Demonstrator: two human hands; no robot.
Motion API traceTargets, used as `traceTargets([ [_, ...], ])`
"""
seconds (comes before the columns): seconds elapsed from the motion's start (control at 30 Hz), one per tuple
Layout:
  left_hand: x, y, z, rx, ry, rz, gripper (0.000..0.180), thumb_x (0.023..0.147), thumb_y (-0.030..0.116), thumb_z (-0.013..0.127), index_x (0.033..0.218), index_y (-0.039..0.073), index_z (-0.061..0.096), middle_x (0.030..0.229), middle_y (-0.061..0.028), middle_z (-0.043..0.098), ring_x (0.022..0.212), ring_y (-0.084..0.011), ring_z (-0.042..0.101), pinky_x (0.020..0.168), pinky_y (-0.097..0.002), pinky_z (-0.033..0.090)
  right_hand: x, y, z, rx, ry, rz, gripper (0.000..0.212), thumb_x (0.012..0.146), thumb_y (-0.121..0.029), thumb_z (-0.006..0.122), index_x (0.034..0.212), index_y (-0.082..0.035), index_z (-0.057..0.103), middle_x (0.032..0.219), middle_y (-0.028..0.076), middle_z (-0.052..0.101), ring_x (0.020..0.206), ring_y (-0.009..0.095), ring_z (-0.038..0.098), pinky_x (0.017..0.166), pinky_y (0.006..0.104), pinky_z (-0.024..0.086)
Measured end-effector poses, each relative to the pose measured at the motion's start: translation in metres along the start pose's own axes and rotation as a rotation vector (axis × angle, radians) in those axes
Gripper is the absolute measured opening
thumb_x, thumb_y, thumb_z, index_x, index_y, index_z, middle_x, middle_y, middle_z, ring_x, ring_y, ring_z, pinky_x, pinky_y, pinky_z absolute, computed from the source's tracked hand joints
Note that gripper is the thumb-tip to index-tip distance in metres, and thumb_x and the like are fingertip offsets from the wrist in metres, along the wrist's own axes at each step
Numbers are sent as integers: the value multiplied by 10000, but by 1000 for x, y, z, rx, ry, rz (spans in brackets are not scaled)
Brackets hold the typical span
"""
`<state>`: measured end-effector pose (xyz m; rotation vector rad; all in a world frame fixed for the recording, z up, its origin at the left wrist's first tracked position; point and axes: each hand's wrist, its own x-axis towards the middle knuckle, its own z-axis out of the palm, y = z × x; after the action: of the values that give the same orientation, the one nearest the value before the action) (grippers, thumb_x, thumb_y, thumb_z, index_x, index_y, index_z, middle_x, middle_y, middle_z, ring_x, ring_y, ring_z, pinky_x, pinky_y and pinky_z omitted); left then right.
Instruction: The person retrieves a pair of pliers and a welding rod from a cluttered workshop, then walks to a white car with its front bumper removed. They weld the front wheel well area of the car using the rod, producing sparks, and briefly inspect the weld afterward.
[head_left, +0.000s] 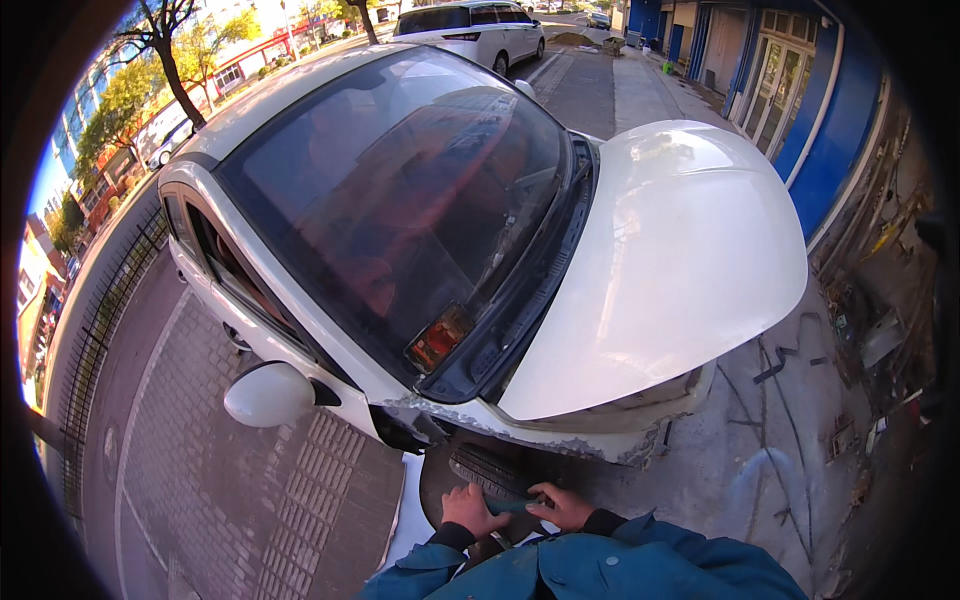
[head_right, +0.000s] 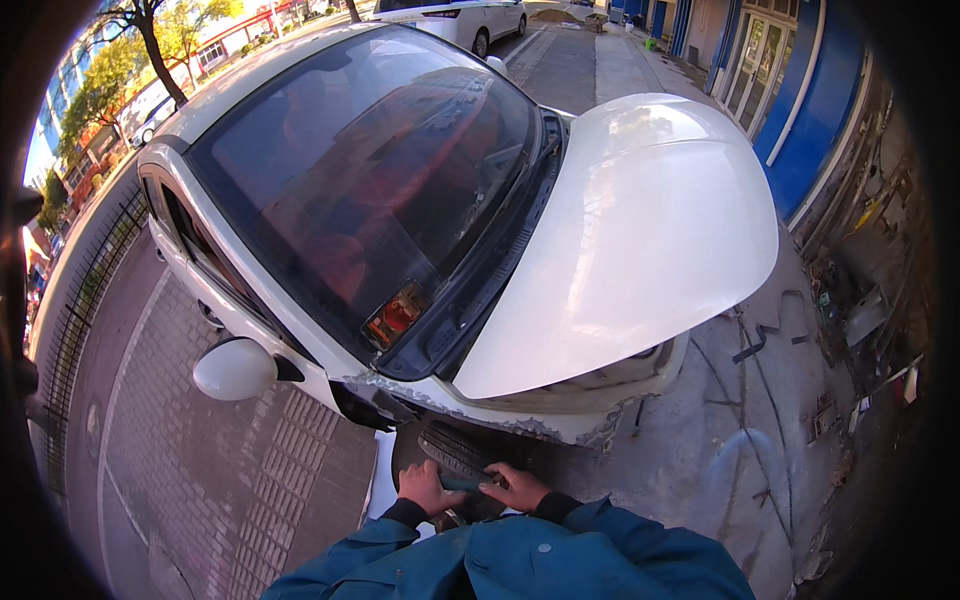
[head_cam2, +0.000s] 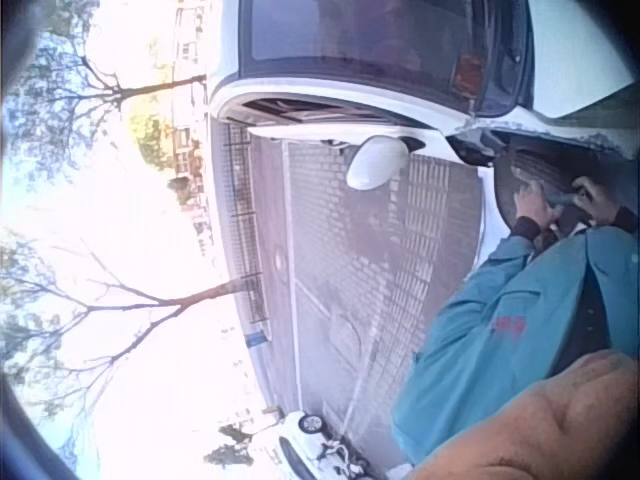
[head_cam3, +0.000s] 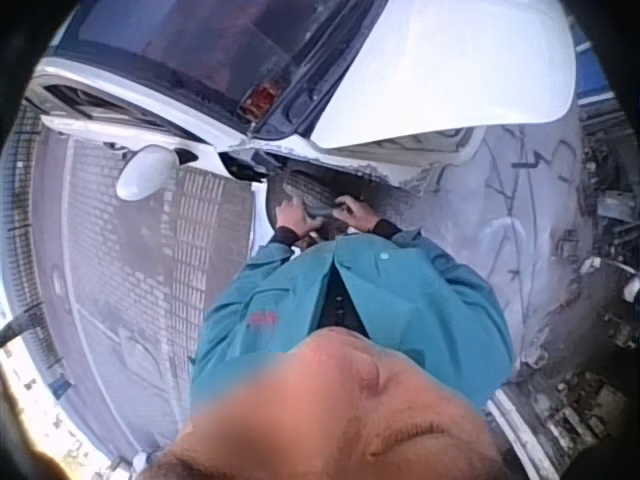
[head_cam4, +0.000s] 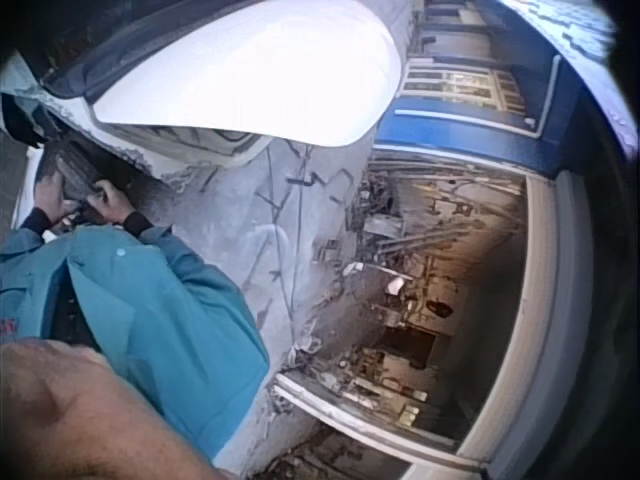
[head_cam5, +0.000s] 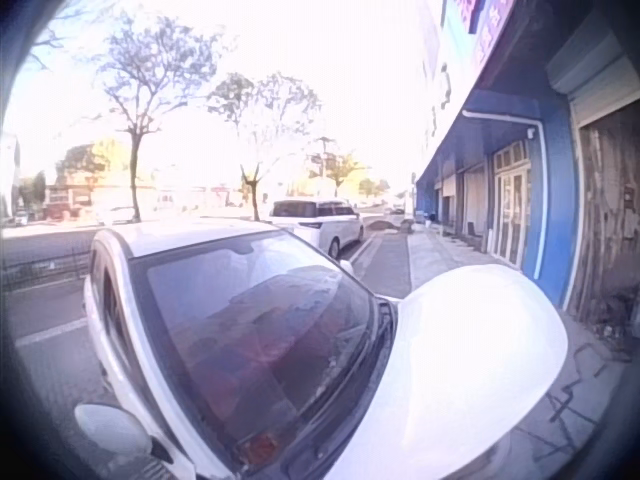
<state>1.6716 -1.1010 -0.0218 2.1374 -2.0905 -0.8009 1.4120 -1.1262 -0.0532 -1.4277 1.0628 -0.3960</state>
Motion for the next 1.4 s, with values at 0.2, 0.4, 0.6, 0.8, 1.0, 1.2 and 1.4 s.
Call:
traceTargets([
  [0.2, 5, -1, -2, 24, -51, 96, 766, 691, 638, 802, 1058, -4, 603, 1035, -214, 721, 1036, -391, 669, 896, -509, 477, 40, -26, -11, -36, -541, 305, 361, 1033, -401, 691, 1070, -44, 727, 959, 34, 771, 829, 113, 703, 733, 286, 560],
  [0.4, 8, -22, -6, -109, -1, 248, 746, 748, 549, 838, 1182, -6, 592, 1152, -216, 657, 1116, -401, 610, 938, -515, 475, 58, -12, -7, 133, -664, 449, 318, 1070, -338, 642, 1145, -32, 690, 993, 79, 780, 847, 167, 754, 746, 316, 601],
  [0.6, -7, -57, 52, -479, 363, -87, 819, 858, 488, 799, 1387, -65, 508, 1274, -270, 620, 1194, -456, 603, 1033, -512, 481, 80, 9, 11, 524, -333, 584, 232, 1099, -222, 584, 1186, -23, 667, 917, 81, 750, 803, 194, 754, 717, 345, 630],
  [0.8, 25, -80, 114, -1106, 52, -349, 388, 1105, 398, 510, 1036, 20, 564, 863, -278, 680, 893, -471, 700, 759, -546, 525, 139, 17, 34, 758, -243, 552, 254, 1095, -262, 601, 1168, -34, 682, 930, 66, 745, 781, 168, 742, 698, 318, 621],
  [1.0, 61, -110, 110, -975, 202, -386, 363, 1090, 340, 544, 948, 11, 597, 793, -292, 627, 802, -507, 638, 695, -561, 480, 182, 42, 55, 772, -183, 547, 262, 1092, -289, 609, 1183, -53, 678, 921, 49, 737, 773, 164, 734, 688, 314, 611],
  [1.2, 71, -130, 103, -930, 224, -316, 335, 1061, 319, 581, 958, 4, 630, 830, -301, 636, 848, -511, 636, 726, -564, 482, 193, 44, 59, 685, -185, 578, 290, 1092, -310, 610, 1203, -53, 685, 876, 19, 698, 756, 155, 702, 697, 308, 580],
  [1.4, 73, -131, 107, -856, 303, -353, 352, 1097, 311, 547, 928, 8, 605, 707, -165, 630, 672, -309, 655, 642, -444, 498, 210, 42, 61, 650, -237, 562, 293, 1094, -319, 596, 1191, -54, 676, 909, 39, 715, 817, 162, 724, 743, 346, 603],
])
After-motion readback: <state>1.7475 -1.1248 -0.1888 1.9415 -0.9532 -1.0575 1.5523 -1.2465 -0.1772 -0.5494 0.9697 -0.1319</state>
